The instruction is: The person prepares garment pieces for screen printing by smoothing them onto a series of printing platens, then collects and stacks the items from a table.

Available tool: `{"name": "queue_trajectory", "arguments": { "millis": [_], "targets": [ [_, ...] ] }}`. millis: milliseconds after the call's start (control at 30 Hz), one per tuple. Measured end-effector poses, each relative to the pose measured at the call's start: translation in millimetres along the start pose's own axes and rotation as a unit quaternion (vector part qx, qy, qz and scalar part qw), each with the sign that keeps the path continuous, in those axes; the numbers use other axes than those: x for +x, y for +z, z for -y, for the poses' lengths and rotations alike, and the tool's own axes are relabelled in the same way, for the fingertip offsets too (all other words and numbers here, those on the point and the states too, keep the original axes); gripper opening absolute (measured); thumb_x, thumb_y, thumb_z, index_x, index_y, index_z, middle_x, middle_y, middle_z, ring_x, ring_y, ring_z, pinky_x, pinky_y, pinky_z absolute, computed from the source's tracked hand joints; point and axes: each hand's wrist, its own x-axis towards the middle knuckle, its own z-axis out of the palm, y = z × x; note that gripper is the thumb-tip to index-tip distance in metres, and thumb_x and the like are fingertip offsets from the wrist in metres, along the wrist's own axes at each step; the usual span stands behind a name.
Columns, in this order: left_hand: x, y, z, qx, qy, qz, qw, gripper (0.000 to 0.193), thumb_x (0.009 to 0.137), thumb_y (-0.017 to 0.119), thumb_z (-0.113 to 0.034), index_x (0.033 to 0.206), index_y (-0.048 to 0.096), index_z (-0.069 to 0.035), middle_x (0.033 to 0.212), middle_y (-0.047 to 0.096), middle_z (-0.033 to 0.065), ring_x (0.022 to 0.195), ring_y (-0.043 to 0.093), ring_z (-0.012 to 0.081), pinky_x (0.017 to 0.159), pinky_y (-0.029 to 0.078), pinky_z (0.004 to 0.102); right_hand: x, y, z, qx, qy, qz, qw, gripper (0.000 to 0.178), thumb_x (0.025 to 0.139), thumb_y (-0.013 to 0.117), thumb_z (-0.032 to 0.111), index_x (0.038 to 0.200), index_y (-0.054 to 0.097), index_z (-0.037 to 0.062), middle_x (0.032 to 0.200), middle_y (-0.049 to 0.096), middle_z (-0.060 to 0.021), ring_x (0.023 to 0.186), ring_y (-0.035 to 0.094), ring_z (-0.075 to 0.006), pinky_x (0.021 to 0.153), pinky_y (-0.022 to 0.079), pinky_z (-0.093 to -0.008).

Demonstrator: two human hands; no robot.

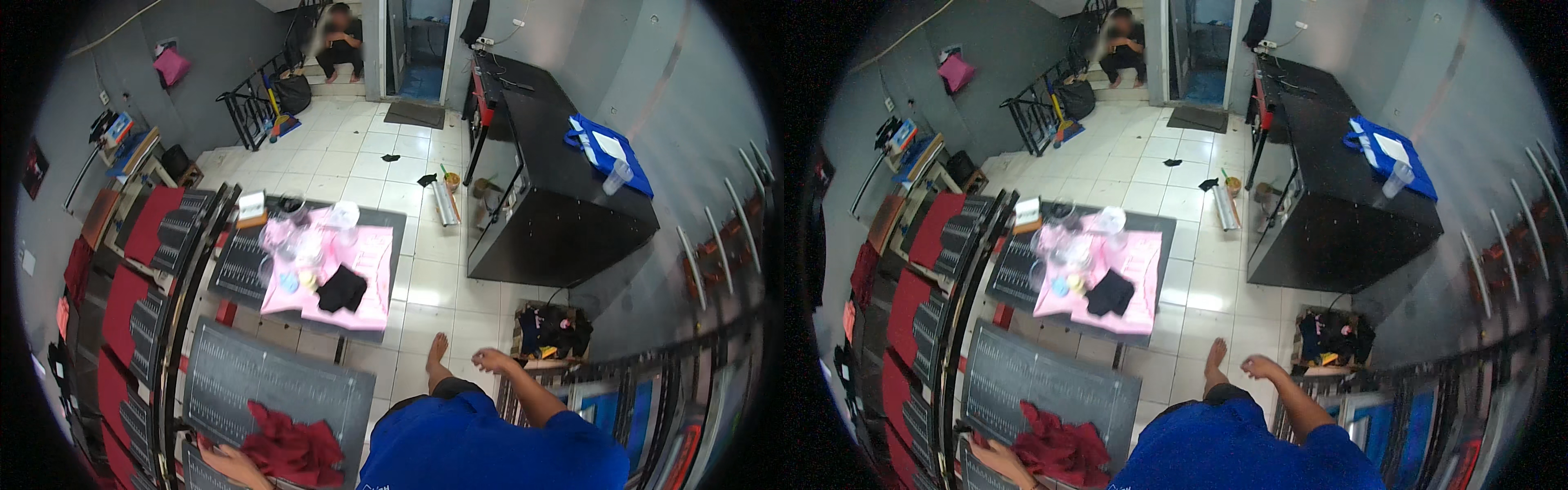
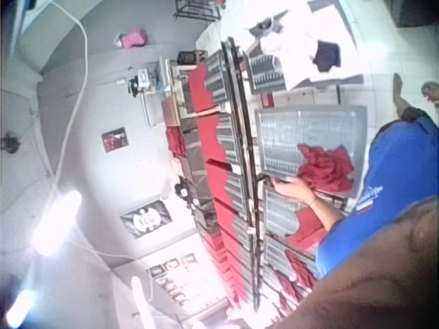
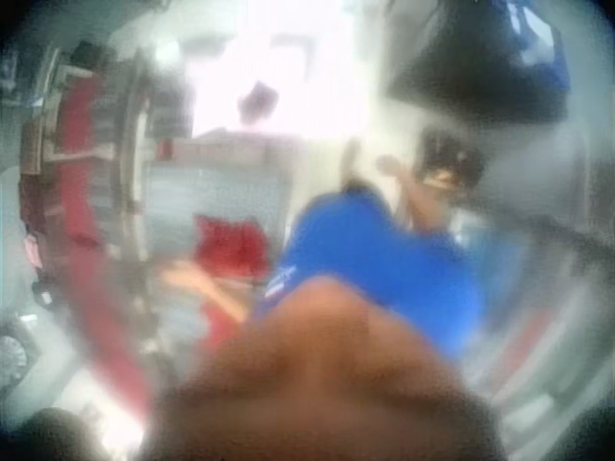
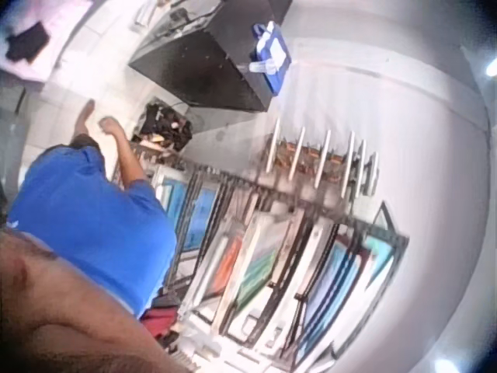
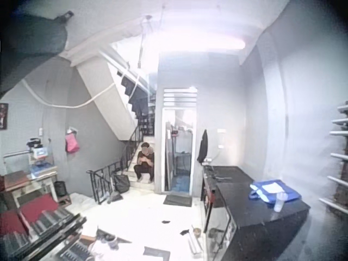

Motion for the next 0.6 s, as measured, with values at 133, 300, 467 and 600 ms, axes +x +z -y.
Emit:
{"name": "queue_trajectory", "arguments": {
  "millis": [133, 300, 467, 600],
  "targets": [
    [5.0, 77.0, -234.1, -0.247, -0.006, 0.175, 0.953, 0.019, 0.096, 0.050, -0.011, 0.107, 0.061, 0.002, 0.103, 0.065, 0.0168, 0.093, 0.061, 0.0241, 0.082, 0.048, 0.0338, 111.3, -135.0, 121.6, -0.101, -0.216, -0.089, 0.967, 0.044, 0.089, 0.062, 0.035, 0.112, 0.065, -0.0023, 0.098, 0.070, -0.0164, 0.077, 0.069, -0.0225, 0.071, 0.055, -0.0346],
    [-56.3, 158.0, -465.5, -0.381, 0.028, 0.468, 0.797, 0.016, 0.095, 0.054, -0.008, 0.090, 0.064, 0.003, 0.084, 0.068, 0.0105, 0.079, 0.063, 0.0183, 0.075, 0.049, 0.0307, 166.8, -232.2, 359.7, -0.069, -0.305, -0.010, 0.950, 0.043, 0.089, 0.060, 0.036, 0.114, 0.063, 0.0014, 0.102, 0.069, -0.0175, 0.081, 0.069, -0.0253, 0.075, 0.053, -0.0378],
    [-66.1, 283.6, -577.7, -0.372, -0.037, 0.553, 0.745, 0.017, 0.096, 0.053, -0.008, 0.094, 0.065, 0.004, 0.086, 0.069, 0.0113, 0.081, 0.065, 0.0169, 0.076, 0.051, 0.0300, 262.3, -348.0, 467.7, -0.050, -0.374, 0.035, 0.926, 0.042, 0.090, 0.059, 0.037, 0.112, 0.064, 0.0007, 0.099, 0.069, -0.0147, 0.076, 0.069, -0.0230, 0.072, 0.054, -0.0375],
    [-36.8, 427.1, -657.5, -0.408, -0.131, 0.485, 0.762, 0.016, 0.097, 0.052, -0.005, 0.097, 0.063, 0.005, 0.085, 0.069, 0.0110, 0.079, 0.065, 0.0165, 0.076, 0.052, 0.0296, 360.0, -459.1, 469.5, 0.049, -0.271, 0.018, 0.961, 0.043, 0.092, 0.061, 0.035, 0.117, 0.061, 0.0001, 0.096, 0.068, -0.0096, 0.081, 0.066, -0.0174, 0.069, 0.054, -0.0314]
  ]
}}
